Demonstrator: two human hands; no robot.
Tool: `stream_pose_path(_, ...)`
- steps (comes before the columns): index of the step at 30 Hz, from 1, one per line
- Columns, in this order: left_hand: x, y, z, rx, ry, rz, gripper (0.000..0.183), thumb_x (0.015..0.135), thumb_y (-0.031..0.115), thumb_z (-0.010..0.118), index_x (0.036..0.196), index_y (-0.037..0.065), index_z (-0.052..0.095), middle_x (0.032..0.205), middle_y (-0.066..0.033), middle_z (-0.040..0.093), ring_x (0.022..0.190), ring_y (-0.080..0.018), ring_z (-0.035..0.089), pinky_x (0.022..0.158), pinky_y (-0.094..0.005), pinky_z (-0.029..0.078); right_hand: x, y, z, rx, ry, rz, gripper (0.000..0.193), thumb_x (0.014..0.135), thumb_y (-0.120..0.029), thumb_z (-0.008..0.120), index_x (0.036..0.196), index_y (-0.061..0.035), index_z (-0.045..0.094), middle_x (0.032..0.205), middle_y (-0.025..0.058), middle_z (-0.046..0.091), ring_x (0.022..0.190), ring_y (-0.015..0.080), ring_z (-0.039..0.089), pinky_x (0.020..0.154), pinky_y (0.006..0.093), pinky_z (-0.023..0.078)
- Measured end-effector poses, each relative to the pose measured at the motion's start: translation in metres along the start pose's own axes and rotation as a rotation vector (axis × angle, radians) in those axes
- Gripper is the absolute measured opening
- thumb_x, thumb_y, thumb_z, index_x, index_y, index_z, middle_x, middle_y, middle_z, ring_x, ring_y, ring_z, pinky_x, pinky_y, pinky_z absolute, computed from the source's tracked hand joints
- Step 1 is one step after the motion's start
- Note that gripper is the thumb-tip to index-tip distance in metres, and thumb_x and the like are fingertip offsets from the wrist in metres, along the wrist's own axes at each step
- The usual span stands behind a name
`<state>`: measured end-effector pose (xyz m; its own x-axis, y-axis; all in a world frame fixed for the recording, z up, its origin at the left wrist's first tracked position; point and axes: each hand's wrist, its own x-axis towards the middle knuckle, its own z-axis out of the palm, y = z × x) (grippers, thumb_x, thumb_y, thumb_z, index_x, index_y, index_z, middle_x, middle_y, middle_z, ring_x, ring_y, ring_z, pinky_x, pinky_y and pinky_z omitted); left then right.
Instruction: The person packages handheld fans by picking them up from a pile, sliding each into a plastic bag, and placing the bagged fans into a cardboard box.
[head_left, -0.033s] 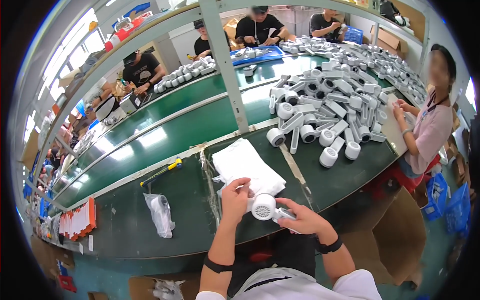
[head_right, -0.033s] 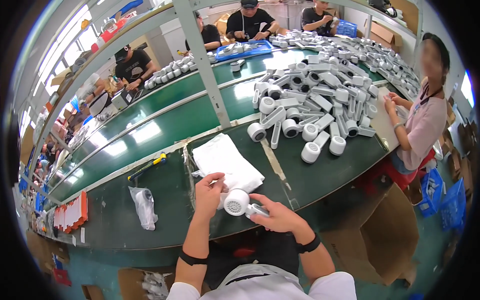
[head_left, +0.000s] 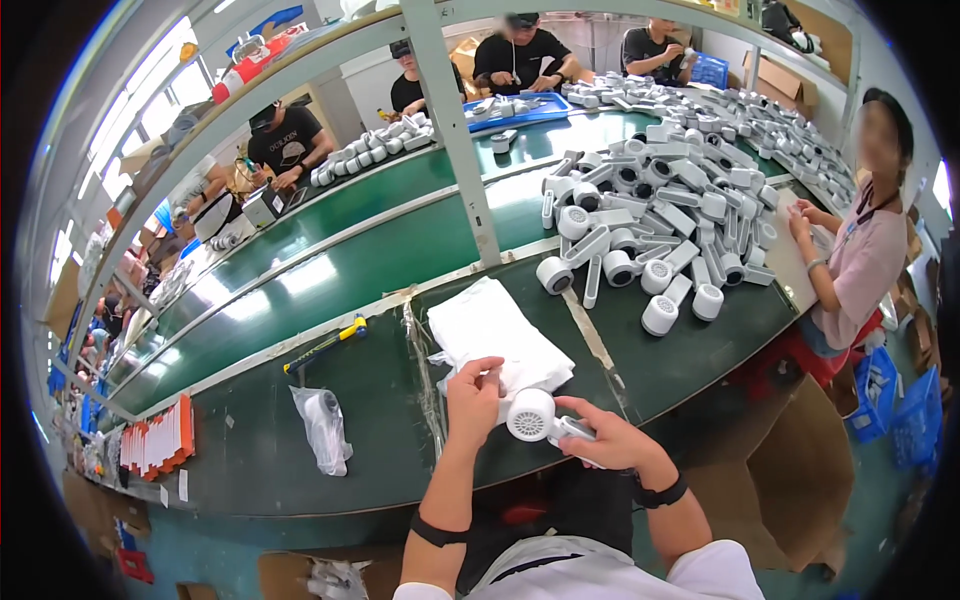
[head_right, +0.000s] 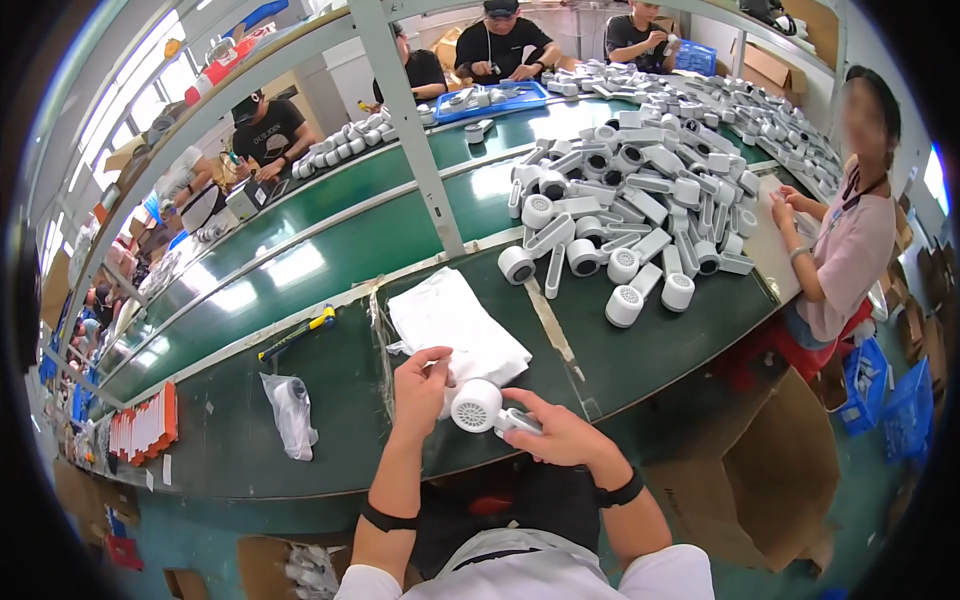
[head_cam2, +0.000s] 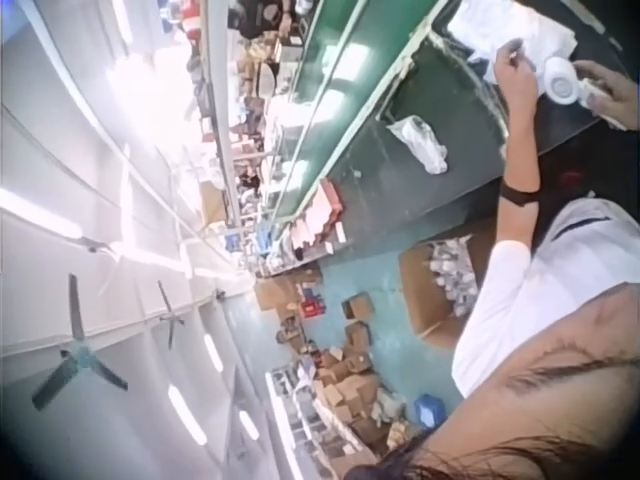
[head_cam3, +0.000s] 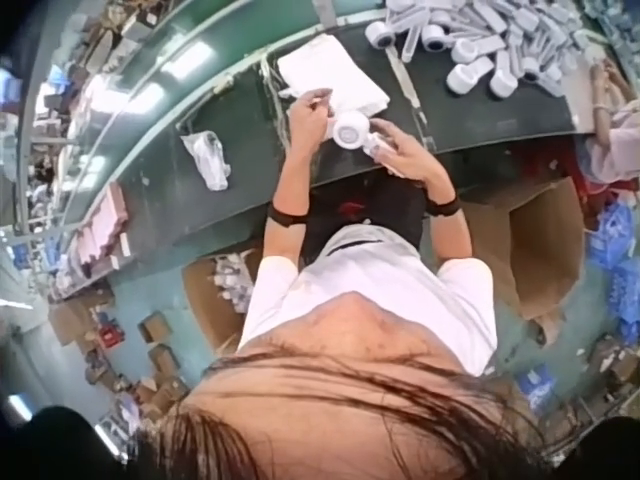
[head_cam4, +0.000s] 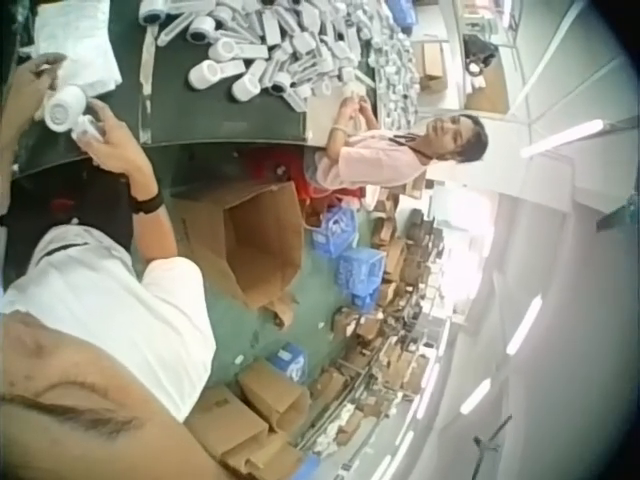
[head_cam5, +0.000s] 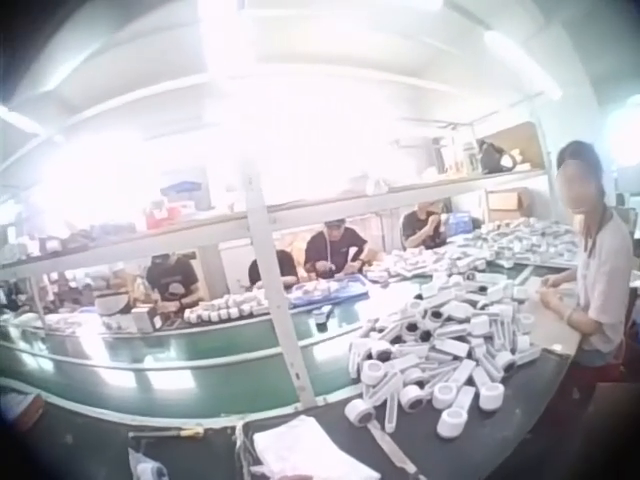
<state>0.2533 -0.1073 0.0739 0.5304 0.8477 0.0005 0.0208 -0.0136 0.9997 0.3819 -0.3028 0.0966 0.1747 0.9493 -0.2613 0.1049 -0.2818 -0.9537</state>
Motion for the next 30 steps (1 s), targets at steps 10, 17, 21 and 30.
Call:
stream_pose_path(10,-0.007,-0.009,-0.012,0.193,0.033,0.203,0.011,0.087,0.003,0.065,0.096,0.0,0.07,0.081,-0.0076,0.067,0.069,-0.0137,0.061,0.064,-0.0264,0.049,0.001,0.006,0.006,0.126,-0.097,-0.043,0.082,0.09,-0.018,0.066,0.154,-0.0119,0.015,0.092,0.0071,0.064,0.068,0.0119,0.06,0.059,0.0262,0.049)
stream_pose_path(17,-0.019,0.01,-0.002,0.142,-0.002,0.018,0.016,0.085,0.004,0.068,0.1,-0.002,0.069,0.077,-0.0061,0.068,0.068,-0.0099,0.061,0.062,-0.0231,0.046,-0.002,0.01,0.005,0.287,0.055,-0.061,0.078,0.084,-0.016,0.075,0.148,-0.0057,0.033,0.093,0.0052,0.064,0.069,0.011,0.06,0.059,0.0262,0.049)
stream_pose_path(21,-0.026,0.004,0.01,0.004,0.01,0.045,0.013,0.089,0.012,0.07,0.092,0.0,0.067,0.074,-0.0035,0.067,0.067,-0.0084,0.06,0.061,-0.0232,0.046,0.012,0.023,0.026,0.425,0.393,-0.139,0.046,0.077,-0.018,0.082,0.117,-0.0041,0.062,0.091,-0.0011,0.063,0.077,0.0072,0.059,0.068,0.0234,0.049)
stream_pose_path(30,-0.047,-0.001,0.024,-0.149,-0.064,0.066,0.017,0.094,0.013,0.066,0.097,-0.003,0.065,0.08,-0.005,0.068,0.068,-0.008,0.061,0.063,-0.0225,0.048,0.066,0.017,0.058,0.281,0.891,-0.236,0.048,0.073,-0.014,0.082,0.108,0.0024,0.055,0.095,0.0094,0.065,0.083,0.0144,0.062,0.073,0.0302,0.052)
